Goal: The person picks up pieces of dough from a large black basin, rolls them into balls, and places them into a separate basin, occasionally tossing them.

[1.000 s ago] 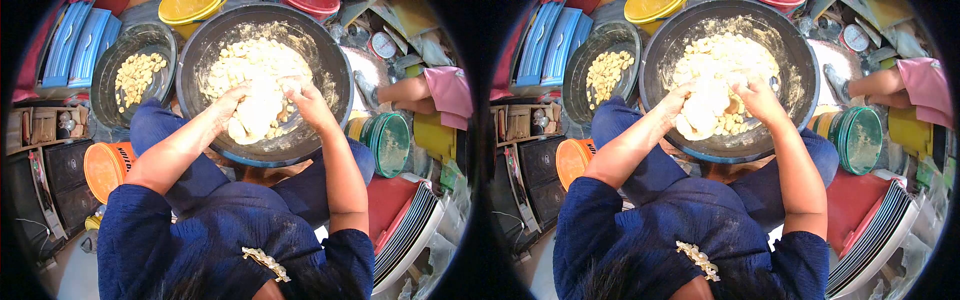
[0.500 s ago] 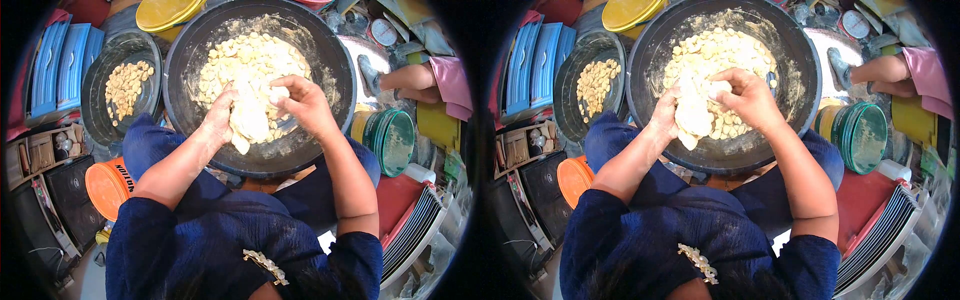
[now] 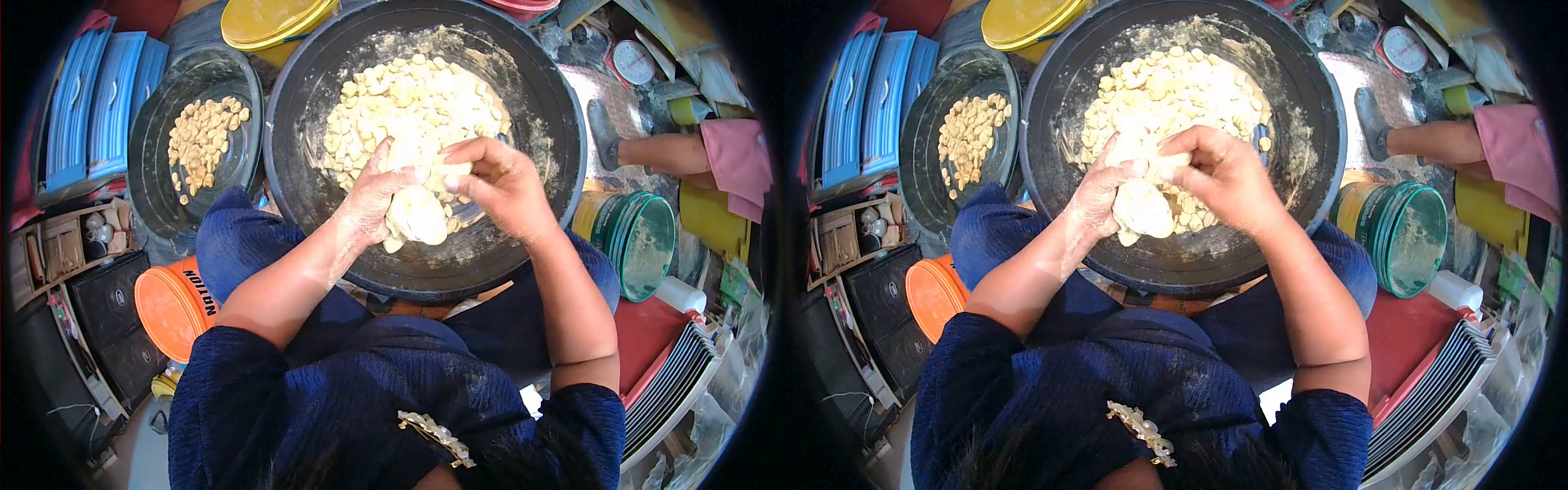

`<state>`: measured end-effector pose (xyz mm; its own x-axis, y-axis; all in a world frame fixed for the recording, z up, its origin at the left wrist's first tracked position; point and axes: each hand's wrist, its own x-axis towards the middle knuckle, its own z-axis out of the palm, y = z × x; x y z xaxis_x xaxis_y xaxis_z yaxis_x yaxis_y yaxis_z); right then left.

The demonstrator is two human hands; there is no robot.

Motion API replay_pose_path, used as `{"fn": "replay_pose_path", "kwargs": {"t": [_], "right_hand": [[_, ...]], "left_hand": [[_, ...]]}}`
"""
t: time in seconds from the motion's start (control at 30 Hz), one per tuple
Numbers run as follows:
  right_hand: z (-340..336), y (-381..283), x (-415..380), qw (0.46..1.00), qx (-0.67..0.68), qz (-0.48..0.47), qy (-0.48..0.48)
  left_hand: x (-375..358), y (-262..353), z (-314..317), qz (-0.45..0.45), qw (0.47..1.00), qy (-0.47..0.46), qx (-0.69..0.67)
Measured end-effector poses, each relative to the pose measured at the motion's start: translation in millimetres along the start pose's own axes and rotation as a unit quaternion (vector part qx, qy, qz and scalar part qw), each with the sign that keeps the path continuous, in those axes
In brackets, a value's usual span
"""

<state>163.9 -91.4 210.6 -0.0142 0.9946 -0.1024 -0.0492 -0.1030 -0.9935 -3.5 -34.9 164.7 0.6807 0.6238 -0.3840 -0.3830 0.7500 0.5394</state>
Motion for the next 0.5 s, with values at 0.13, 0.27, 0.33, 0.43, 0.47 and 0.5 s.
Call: {"fn": "replay_pose_path", "kwargs": {"t": [0.13,0.27,0.33,0.43,0.47,0.5], "right_hand": [[-9.3,-17.9,2.9,0.994,0.031,0.013,0.101],[-14.9,-12.7,3.4,0.972,-0.011,-0.087,0.217],[-20.4,-16.6,9.4,0.933,0.014,-0.17,0.318],[-46.4,-19.2,13.6,0.91,-0.272,-0.184,0.253],[-44.6,-17.8,9.4,0.863,-0.425,-0.218,0.167],[-26.8,-19.6,3.0,0.884,-0.427,-0.144,0.122]], "left_hand": [[2.6,-2.4,-2.2,0.023,0.999,-0.009,-0.026],[0.9,-3.7,0.0,0.01,0.998,0.006,-0.055],[-0.2,-2.4,0.4,0.009,0.998,0.009,-0.056],[-1.5,-1.2,0.2,0.007,0.998,-0.002,-0.066],[-1.5,-2.6,1.6,0.009,0.999,0.005,-0.051],[-1.3,-4.0,2.9,0.009,0.999,0.012,-0.035]]}}
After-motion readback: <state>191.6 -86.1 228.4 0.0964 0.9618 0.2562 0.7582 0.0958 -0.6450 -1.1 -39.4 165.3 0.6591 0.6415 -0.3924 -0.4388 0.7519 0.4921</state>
